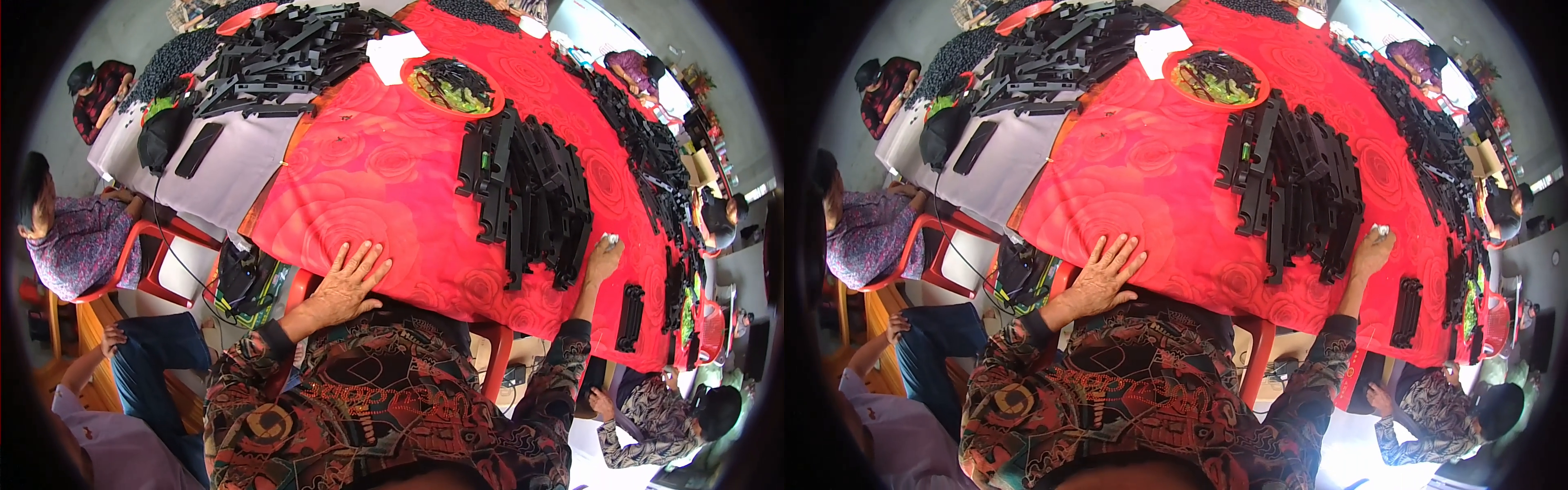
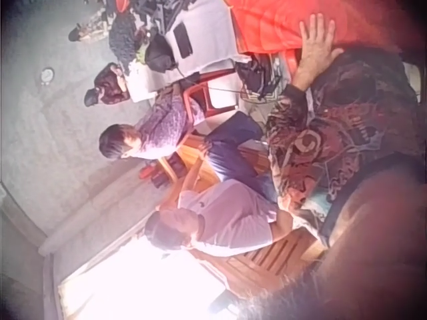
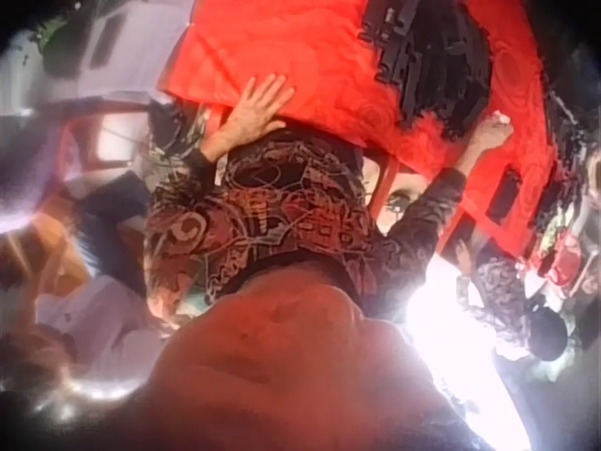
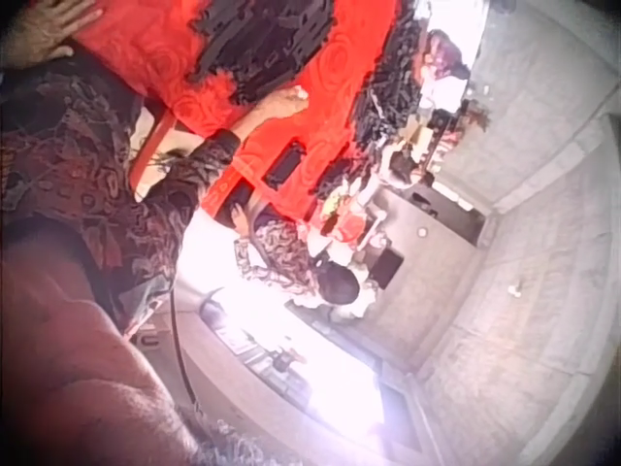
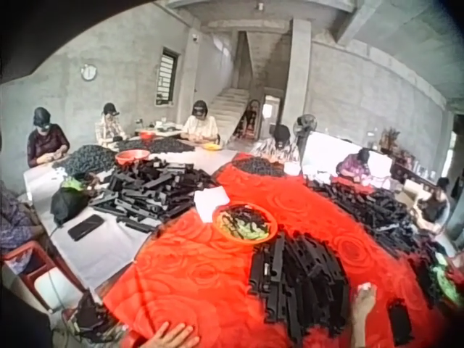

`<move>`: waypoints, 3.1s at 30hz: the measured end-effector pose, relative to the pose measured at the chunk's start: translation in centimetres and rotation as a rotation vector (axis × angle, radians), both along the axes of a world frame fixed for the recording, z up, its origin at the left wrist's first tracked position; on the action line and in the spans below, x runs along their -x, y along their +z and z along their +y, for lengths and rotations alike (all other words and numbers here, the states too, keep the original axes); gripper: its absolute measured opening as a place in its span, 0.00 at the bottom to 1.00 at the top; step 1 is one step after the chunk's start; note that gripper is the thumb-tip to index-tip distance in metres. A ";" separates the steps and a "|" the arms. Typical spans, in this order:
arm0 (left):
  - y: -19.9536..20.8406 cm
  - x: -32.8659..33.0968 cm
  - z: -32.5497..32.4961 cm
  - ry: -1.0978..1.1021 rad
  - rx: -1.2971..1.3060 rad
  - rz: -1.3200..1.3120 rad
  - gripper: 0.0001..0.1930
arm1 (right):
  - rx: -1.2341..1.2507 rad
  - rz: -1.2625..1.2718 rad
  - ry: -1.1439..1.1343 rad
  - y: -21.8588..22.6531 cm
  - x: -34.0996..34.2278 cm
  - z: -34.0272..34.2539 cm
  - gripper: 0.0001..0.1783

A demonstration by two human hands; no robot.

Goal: The person arranges black plastic frames on a table, cleans a pair of glasses with a wipe, and assembles level tools by inserting vials into the frames by hand.

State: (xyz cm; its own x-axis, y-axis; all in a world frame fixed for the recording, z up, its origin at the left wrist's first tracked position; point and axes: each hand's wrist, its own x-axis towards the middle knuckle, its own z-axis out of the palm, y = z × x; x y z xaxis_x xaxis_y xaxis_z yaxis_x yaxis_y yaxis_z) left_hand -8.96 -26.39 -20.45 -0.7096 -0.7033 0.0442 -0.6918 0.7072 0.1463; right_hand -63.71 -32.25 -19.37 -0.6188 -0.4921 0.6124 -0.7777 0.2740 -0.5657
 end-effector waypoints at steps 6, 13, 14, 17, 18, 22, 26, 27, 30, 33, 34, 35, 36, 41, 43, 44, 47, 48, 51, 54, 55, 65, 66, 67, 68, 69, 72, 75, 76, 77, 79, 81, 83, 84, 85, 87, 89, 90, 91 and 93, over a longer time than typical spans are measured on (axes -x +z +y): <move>0.4 -1.0 0.8 0.013 0.041 0.131 0.32 | -0.434 0.258 -0.310 0.2 -3.2 -0.6 0.26; 2.0 0.4 -3.1 0.103 0.097 0.390 0.24 | -0.045 -1.173 0.995 7.4 -22.8 -10.2 0.17; 1.9 0.7 -3.9 0.132 0.115 0.323 0.27 | -0.119 -1.273 1.013 6.1 -24.1 -12.7 0.21; 0.5 -0.5 -4.8 0.234 0.041 0.123 0.37 | -0.189 -1.541 0.916 3.5 -28.6 -18.8 0.33; 0.4 -0.8 -4.5 0.230 0.029 0.109 0.37 | -0.149 -1.632 0.884 2.7 -29.0 -20.7 0.39; 0.0 -1.9 -3.0 0.251 -0.002 0.086 0.36 | -0.108 -1.950 0.761 -0.5 -29.6 -26.9 0.43; 0.2 -2.1 -2.7 0.272 -0.040 0.145 0.36 | -0.089 -2.076 0.611 -2.4 -28.2 -29.3 0.30; 0.1 -2.1 -2.9 0.247 -0.043 0.154 0.36 | -0.114 -1.974 0.633 -2.3 -28.1 -29.3 0.24; 0.1 -2.3 -2.9 0.245 -0.025 0.170 0.36 | -0.108 -1.920 0.656 -2.1 -27.6 -29.5 0.19; 0.0 -2.2 -3.3 0.238 -0.033 0.168 0.36 | -0.077 -1.880 0.648 -1.5 -26.8 -28.4 0.21; 0.0 -2.2 -3.2 0.247 -0.041 0.159 0.36 | -0.087 -1.860 0.688 -0.9 -27.1 -27.4 0.20; 0.0 -2.2 -3.1 0.237 -0.051 0.158 0.36 | -0.095 -1.839 0.725 -0.4 -27.4 -26.3 0.20; 0.1 -2.1 -3.2 0.242 -0.048 0.142 0.36 | -0.140 -1.874 0.769 0.4 -27.1 -25.1 0.16; 0.2 -2.2 -3.1 0.274 -0.024 0.082 0.36 | -0.268 -1.757 0.998 2.7 -29.4 -18.3 0.16; 0.5 -1.9 -3.4 0.250 -0.020 0.069 0.36 | -0.305 -1.809 0.983 2.4 -30.1 -16.2 0.13; 0.7 -1.9 -3.4 0.259 -0.027 0.065 0.35 | -0.340 -1.810 1.003 2.1 -30.6 -15.5 0.13; 0.9 -1.6 -3.6 0.242 -0.024 0.063 0.35 | -0.421 -1.789 0.976 0.8 -31.2 -13.7 0.13; 0.8 -1.6 -3.6 0.244 -0.027 0.070 0.35 | -0.438 -1.771 0.989 0.3 -31.3 -13.4 0.13; 0.7 -1.6 -3.6 0.232 -0.007 0.071 0.36 | -0.381 -1.748 0.920 0.5 -32.5 -13.2 0.16; 1.2 -1.7 -3.3 0.261 -0.046 0.092 0.36 | -0.394 -1.717 0.989 0.0 -31.2 -14.9 0.17; 1.3 -1.6 -3.4 0.249 -0.038 0.091 0.36 | -0.410 -1.706 0.997 0.1 -30.6 -15.4 0.17; 4.0 -1.6 -7.5 0.455 -0.216 0.649 0.24 | -0.400 -1.781 0.917 -0.8 -31.6 -12.6 0.16; 3.0 -1.4 -8.7 0.500 -0.306 0.868 0.22 | -0.392 -1.779 0.935 -0.9 -31.7 -12.2 0.16; 2.1 -1.2 -10.4 0.557 -0.323 0.906 0.23 | -0.388 -1.780 0.943 -0.8 -31.7 -11.8 0.17; 1.4 -0.9 -12.0 0.617 -0.350 0.943 0.23 | -0.403 -1.779 0.945 -0.4 -32.0 -11.6 0.17; 1.1 -0.7 -13.5 0.608 -0.293 0.972 0.23 | -0.386 -1.779 0.940 0.1 -32.6 -10.9 0.18; 3.5 -0.3 -16.6 0.649 -0.411 1.104 0.24 | -0.565 -1.759 0.950 2.5 -32.6 -9.1 0.24; 1.3 -0.9 -19.7 0.653 -0.337 1.108 0.24 | -0.744 -1.676 1.155 5.0 -31.2 -7.9 0.21; 1.0 -0.9 -19.8 0.654 -0.344 1.104 0.24 | -0.746 -1.210 1.227 7.2 -31.4 -7.2 0.18; 1.1 -0.8 -19.6 0.683 -0.408 1.169 0.23 | -0.723 -0.743 1.257 8.5 -31.6 -6.8 0.14; 0.8 -0.3 -19.6 0.691 -0.484 1.222 0.22 | -0.241 -0.174 1.168 8.7 -32.5 -9.2 0.08; -0.1 -0.3 -19.3 0.673 -0.218 1.177 0.18 | -0.371 0.039 1.032 7.0 -33.2 -12.6 0.10; 1.1 -0.3 -17.7 0.687 -0.126 1.123 0.16 | -0.524 0.240 0.962 4.7 -34.1 -14.5 0.12; 2.2 -0.1 -17.8 0.697 -0.028 1.084 0.14 | -0.512 0.246 0.952 4.3 -34.0 -15.3 0.12; 3.2 -0.2 -17.4 0.697 -0.026 1.083 0.14 | -0.563 0.252 0.955 3.9 -34.1 -15.5 0.12; 4.5 -0.9 -16.6 0.630 -0.011 1.059 0.12 | -0.615 0.258 0.964 4.0 -34.1 -15.5 0.12; 5.3 -1.0 -16.3 0.589 0.075 1.034 0.10 | -0.654 0.295 1.023 5.2 -33.6 -15.7 0.15; 6.3 -0.5 -16.1 0.536 0.111 0.980 0.09 | -0.590 0.296 1.038 5.1 -33.4 -15.7 0.13; 6.9 -0.2 -16.1 0.482 0.145 0.926 0.09 | -0.589 0.299 1.036 5.1 -33.2 -15.7 0.13; 7.3 0.3 -16.6 0.427 0.197 0.896 0.09 | -0.507 0.287 1.026 5.3 -32.9 -15.7 0.11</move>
State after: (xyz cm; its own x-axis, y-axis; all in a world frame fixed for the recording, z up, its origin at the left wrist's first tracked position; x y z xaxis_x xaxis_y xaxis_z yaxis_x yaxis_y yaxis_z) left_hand -9.29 -42.99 -13.19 -0.0493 -0.8132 0.5798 -0.5852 0.4940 0.6431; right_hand -30.82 -47.95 -14.06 0.3366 -0.9061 0.2561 -0.8459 -0.4105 -0.3405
